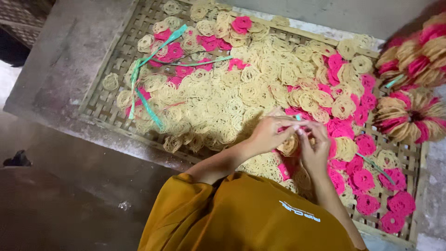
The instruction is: The person threads small circular woven items onto a thin green plastic strip, alternating between beige and pink pieces. They gather the threaded items into a compact bundle and place it on a wooden slatted tray with other similar bundles.
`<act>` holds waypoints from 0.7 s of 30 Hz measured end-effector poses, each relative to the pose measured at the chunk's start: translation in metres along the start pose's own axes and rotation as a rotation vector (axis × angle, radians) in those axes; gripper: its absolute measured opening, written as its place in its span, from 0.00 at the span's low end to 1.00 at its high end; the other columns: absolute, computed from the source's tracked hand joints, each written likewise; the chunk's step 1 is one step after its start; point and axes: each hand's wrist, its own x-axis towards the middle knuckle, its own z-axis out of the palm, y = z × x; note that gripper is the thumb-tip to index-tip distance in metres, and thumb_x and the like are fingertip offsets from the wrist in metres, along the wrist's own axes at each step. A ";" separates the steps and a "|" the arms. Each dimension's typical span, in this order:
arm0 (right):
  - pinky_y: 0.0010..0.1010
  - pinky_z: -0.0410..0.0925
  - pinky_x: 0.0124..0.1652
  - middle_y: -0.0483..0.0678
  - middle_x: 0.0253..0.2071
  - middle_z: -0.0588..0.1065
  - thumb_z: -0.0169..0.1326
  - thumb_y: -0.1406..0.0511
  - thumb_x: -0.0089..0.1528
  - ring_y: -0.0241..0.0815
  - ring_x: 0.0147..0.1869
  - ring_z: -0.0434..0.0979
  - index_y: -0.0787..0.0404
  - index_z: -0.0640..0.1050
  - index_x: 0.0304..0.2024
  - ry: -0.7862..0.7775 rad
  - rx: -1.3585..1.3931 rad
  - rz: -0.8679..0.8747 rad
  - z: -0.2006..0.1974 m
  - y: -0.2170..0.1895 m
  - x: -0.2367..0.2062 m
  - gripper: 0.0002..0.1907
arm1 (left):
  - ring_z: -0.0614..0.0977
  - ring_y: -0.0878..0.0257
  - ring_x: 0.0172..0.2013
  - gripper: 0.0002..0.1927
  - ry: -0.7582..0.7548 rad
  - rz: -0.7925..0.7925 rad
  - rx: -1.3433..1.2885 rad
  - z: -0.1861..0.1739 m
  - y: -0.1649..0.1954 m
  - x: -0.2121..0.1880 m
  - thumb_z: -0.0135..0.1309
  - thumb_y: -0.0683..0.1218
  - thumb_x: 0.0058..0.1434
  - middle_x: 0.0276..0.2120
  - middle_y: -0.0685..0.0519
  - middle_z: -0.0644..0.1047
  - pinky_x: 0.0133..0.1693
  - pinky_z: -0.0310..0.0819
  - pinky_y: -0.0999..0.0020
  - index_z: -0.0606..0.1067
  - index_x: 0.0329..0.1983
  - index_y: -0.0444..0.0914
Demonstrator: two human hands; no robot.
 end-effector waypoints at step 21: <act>0.30 0.72 0.38 0.50 0.35 0.82 0.51 0.71 0.68 0.37 0.35 0.78 0.69 0.82 0.42 -0.001 0.446 0.418 0.011 0.047 -0.028 0.10 | 0.74 0.46 0.57 0.23 -0.270 -0.453 0.556 0.102 -0.075 0.243 0.61 0.51 0.61 0.54 0.40 0.76 0.58 0.68 0.49 0.73 0.56 0.37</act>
